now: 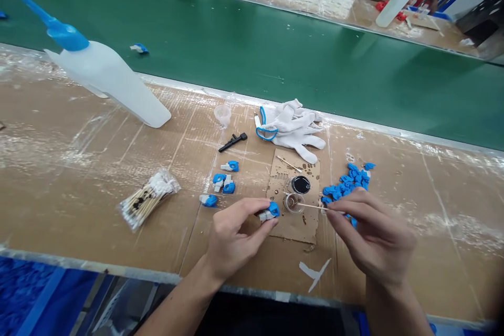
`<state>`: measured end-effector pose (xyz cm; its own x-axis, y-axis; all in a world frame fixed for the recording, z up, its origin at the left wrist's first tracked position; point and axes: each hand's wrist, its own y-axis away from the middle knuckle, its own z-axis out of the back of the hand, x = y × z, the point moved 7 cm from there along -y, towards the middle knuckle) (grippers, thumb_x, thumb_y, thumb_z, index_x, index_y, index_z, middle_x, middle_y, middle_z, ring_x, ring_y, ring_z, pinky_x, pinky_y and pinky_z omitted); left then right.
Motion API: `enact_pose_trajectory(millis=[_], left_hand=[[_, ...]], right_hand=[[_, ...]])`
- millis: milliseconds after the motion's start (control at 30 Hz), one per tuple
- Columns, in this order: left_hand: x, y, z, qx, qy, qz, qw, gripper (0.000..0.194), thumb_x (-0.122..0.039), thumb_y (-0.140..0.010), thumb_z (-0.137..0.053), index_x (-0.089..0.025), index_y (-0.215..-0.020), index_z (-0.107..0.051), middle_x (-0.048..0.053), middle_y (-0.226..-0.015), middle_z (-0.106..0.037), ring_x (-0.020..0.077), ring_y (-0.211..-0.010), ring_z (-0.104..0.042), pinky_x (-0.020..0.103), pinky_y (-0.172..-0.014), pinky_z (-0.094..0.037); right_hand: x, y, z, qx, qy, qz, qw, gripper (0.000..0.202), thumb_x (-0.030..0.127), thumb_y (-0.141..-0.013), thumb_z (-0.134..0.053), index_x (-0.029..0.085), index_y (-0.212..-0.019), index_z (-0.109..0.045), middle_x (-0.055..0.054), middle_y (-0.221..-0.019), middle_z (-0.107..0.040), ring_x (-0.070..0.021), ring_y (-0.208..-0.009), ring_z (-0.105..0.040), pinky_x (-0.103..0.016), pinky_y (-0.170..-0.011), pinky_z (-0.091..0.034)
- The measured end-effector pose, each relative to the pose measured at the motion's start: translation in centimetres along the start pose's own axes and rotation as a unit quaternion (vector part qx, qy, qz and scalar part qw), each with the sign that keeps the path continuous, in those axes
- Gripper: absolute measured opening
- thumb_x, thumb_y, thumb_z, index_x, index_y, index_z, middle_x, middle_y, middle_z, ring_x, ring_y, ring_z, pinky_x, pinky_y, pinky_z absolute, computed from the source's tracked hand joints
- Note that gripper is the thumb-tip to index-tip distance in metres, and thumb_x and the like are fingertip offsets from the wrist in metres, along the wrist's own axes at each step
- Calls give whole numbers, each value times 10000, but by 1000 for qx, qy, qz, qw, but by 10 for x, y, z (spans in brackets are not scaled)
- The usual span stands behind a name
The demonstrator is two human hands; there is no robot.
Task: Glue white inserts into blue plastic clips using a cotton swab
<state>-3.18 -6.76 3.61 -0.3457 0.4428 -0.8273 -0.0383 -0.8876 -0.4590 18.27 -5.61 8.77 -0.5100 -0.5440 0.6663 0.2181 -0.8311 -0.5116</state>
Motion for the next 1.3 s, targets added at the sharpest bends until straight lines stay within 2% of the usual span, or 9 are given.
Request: enact_pose_trajectory(millis=[100,333,633,767,933,1033,1133,1200,1300], left_hand=[[-1,1,-3,2,8,0,1000,261,-107,-810,-832,-179,-1039,-732,41,-930,-828,156,-792,-794,228,-771,-654],[-2,2,-4,8,15,-4,1000,270,-139,-801,-862,-169,-1040,-740,47,-909,-831,149,-768,-793,207,-763,-642],[-3,1,-2,5,19,-4,1000,261,-151,-808,-860,-176,-1039,-742,42,-898,-830,151,-756,-793,209,-750,-642],[-3,1,-2,6,14,-7,1000,255,-152,-811,-855,-184,-1036,-739,37,-887,-830,153,-742,-793,215,-739,-648],[-1,2,0,-5,15,4,1000,233,-150,-821,-838,-192,-1024,-733,39,-892,-832,162,-741,-796,230,-727,-655],[-1,2,0,-4,14,5,1000,230,-143,-825,-831,-192,-1026,-729,40,-906,-831,165,-757,-796,233,-731,-657],[1,4,2,2,3,10,1000,229,-144,-829,-825,-197,-1032,-734,34,-920,-828,167,-767,-795,244,-757,-663],[6,7,3,3,-3,21,1000,234,-141,-830,-819,-206,-1040,-739,24,-930,-823,164,-780,-791,250,-788,-664],[18,14,4,0,10,56,998,241,-138,-837,-802,-223,-1056,-747,14,-953,-810,167,-822,-785,262,-815,-667]], right_hand=[[12,0,1,-33,-50,-19,998,236,-1,-869,-697,218,-952,-722,0,-793,-652,-153,-668,-573,-329,-598,-427],[22,-4,-21,12,-63,-8,998,239,9,-878,-678,229,-966,-713,-14,-777,-676,-168,-651,-584,-343,-580,-433],[25,-8,-28,33,-47,18,998,224,2,-877,-675,210,-956,-703,-15,-781,-693,-156,-647,-602,-326,-577,-454],[25,-6,-23,39,-50,21,998,230,-4,-879,-676,203,-973,-706,-17,-802,-695,-152,-662,-601,-325,-587,-457],[3,4,-2,-3,-20,-8,1000,222,11,-892,-688,218,-969,-712,-17,-812,-666,-161,-699,-596,-323,-612,-464],[-6,9,-16,58,73,11,996,198,40,-928,-667,215,-1005,-718,-38,-841,-684,-171,-723,-613,-311,-615,-482],[-9,17,-27,144,131,39,980,224,126,-971,-633,199,-1168,-711,-66,-891,-701,-191,-740,-631,-315,-613,-503],[-15,24,-11,156,100,22,982,329,164,-975,-615,205,-1297,-665,-83,-977,-702,-210,-823,-660,-326,-664,-541],[-42,31,49,51,104,-67,991,340,182,-987,-591,250,-1313,-662,-68,-1010,-667,-191,-821,-647,-304,-651,-531]])
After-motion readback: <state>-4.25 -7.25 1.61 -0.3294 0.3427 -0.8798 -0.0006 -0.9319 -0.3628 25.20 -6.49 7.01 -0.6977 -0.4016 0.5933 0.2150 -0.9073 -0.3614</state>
